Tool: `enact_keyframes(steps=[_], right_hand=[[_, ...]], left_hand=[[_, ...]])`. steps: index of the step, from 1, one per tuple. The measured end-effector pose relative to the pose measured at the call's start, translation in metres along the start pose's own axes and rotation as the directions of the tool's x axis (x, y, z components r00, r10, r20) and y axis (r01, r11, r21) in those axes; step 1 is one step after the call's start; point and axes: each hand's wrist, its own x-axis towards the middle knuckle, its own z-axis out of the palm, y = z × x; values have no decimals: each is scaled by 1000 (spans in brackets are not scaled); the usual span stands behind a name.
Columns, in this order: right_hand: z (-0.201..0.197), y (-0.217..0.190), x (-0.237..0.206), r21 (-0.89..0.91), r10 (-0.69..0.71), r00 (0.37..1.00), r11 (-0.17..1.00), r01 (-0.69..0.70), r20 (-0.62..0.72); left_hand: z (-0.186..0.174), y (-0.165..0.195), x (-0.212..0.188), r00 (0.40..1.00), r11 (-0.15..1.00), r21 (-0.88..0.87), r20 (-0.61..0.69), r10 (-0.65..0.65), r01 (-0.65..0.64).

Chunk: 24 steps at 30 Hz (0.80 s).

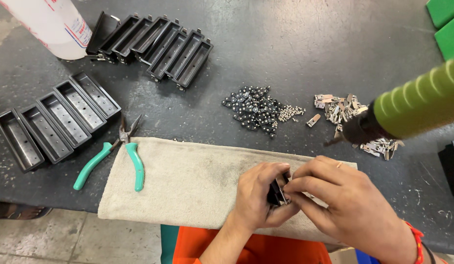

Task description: The person assembles small electronic components into black plastic housings using a green electric screwdriver. They pick up metal clips and screws, insert them into the housings, and tighten them. The person repeats this process for multiple units on a workbench.

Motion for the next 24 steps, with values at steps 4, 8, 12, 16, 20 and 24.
enact_keyframes(steps=[4, 8, 12, 16, 20, 24], right_hand=[[5, -4, -7, -51, -25, 998, 998, 23, -55], [10, -7, -14, -22, -23, 990, 1000, 20, -138], [11, -6, -15, 25, 12, 990, 1000, -9, -142], [13, -7, -16, 17, 22, 987, 1000, -19, -160], [14, -9, -16, -16, 18, 985, 1000, -21, -172], [9, -5, -17, 28, 19, 994, 999, -16, -103]], left_hand=[[0, -1, 0, 1000, 1000, 4, 6, 5, -5], [2, -2, -1, 1000, 1000, 20, 5, -8, 8], [2, -2, -2, 1000, 1000, 26, 8, -8, 8], [3, -2, -1, 1000, 1000, 25, -7, -6, 6], [3, -3, -2, 1000, 1000, 27, 1, -3, 3], [2, -3, -3, 1000, 1000, 24, 6, -15, 15]])
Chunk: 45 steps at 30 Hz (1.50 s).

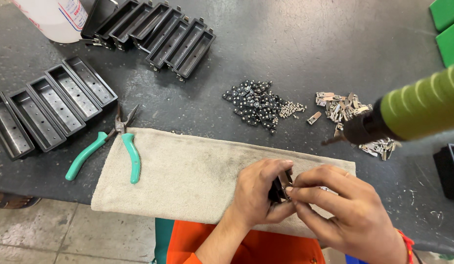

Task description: The person assembles small electronic components into black plastic housings using a green electric screwdriver. They pick up metal clips and screws, insert them into the housings, and tighten them. The person repeats this process for multiple units on a workbench.

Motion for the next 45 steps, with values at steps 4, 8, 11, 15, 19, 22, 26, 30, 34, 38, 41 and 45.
enact_keyframes(steps=[4, 8, 11, 15, 19, 22, 26, 30, 34, 38, 41, 45], right_hand=[[0, 3, -1, 30, 40, 999, 999, -41, 6], [1, 4, -4, 51, 44, 999, 998, -45, 5], [-1, 6, -4, 71, 69, 998, 995, -69, 6], [-8, 10, -4, 99, 133, 990, 987, -127, -52], [-25, 12, -8, 213, 205, 950, 965, -155, -237], [-32, 24, 2, 440, 201, 820, 895, 68, -536], [-62, 48, 36, 556, 213, 695, 770, 313, -687], [-86, 49, 75, 481, 50, 745, 791, 377, -666], [-92, 35, 103, 442, -29, 760, 799, 409, -650], [-92, 26, 105, 463, -12, 744, 777, 428, -668], [-91, 21, 97, 479, 5, 741, 766, 428, -671], [-86, 11, 83, 528, 53, 764, 752, 393, -643]], left_hand=[[1, 1, 1, 1000, 1000, -6, -9, 4, -4], [0, 2, 3, 1000, 1000, -19, -18, 8, -9], [-1, 3, 3, 1000, 1000, -26, -1, -7, 7], [1, 3, 3, 1000, 1000, -25, -4, -12, 12], [1, 3, 2, 1000, 1000, -9, -10, -11, 11], [1, 0, 1, 1000, 1000, -19, 0, -10, 10], [4, -2, -2, 1000, 999, -30, -17, -22, 22], [4, -5, -3, 999, 999, -36, -26, -22, 21], [4, -6, -4, 999, 999, -35, -27, -24, 23], [3, -7, -6, 1000, 999, -40, -19, -24, 23], [4, -7, -7, 1000, 999, -30, -19, -23, 23], [4, -5, -5, 1000, 999, -35, -16, -25, 24]])
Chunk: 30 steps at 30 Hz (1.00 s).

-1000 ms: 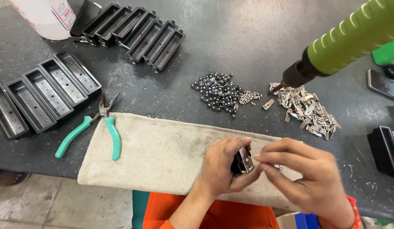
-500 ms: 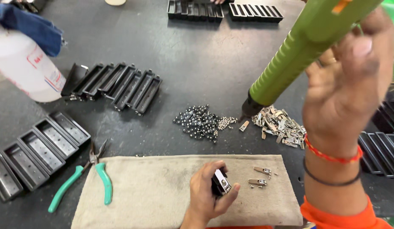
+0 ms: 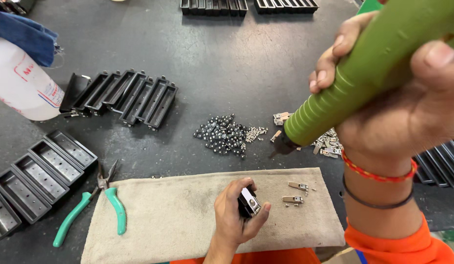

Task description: The person assembles small electronic components into black plastic housings using a green electric screwdriver. They pick up metal clips and screws, insert them into the housings, and tighten them. The person repeats this process for multiple units on a workbench.

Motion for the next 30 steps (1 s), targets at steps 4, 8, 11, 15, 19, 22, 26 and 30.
enact_keyframes(steps=[4, 8, 11, 15, 19, 22, 26, 30], right_hand=[[3, -3, -21, -65, 169, 986, 984, -168, 12], [1, -2, -58, -60, 228, 974, 972, -228, -5], [-12, -3, -80, 234, 209, 976, 954, -190, -57], [-24, 2, -107, 356, 220, 969, 919, -167, -114], [-28, 7, -123, 365, 224, 966, 916, -165, -126], [-29, 11, -127, 360, 221, 969, 918, -168, -111], [-28, 12, -126, 355, 217, 972, 919, -172, -91], [-26, 14, -123, 348, 217, 973, 921, -178, -77]], left_hand=[[-2, 2, 3, 1000, 1000, -1, -11, 16, -16], [-4, 6, 2, 1000, 1000, 25, 1, -1, 1], [-4, 8, 3, 1000, 1000, 29, 2, 5, -5], [-5, 9, 7, 1000, 999, 47, 8, 27, -27], [-5, 10, 8, 999, 999, 31, 9, 30, -31], [-5, 9, 7, 1000, 999, 23, 13, 23, -23], [-3, 8, 6, 999, 999, 24, 16, 29, -29], [0, 6, 5, 999, 998, 44, 22, 32, -33]])
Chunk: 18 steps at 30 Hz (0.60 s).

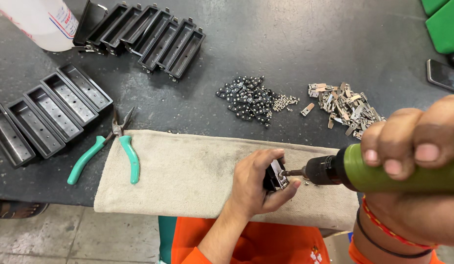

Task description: The person assembles small electronic components into black plastic housings using a green electric screwdriver. They pick up metal clips and screws, insert them into the housings, and tighten them. The person repeats this process for multiple units on a workbench.

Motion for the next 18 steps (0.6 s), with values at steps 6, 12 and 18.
enact_keyframes(steps=[6, 12, 18], right_hand=[[0, -1, 1, -5, 5, 1000, 1000, -5, 23], [0, -3, 2, -12, 9, 999, 1000, -8, 43], [3, -7, 5, -26, 23, 997, 999, -21, 73]], left_hand=[[-1, 0, -1, 1000, 1000, -9, 3, -12, 12], [-2, 2, 1, 1000, 1000, -11, -3, -14, 14], [-4, 4, 1, 1000, 1000, -4, 1, -9, 9]])
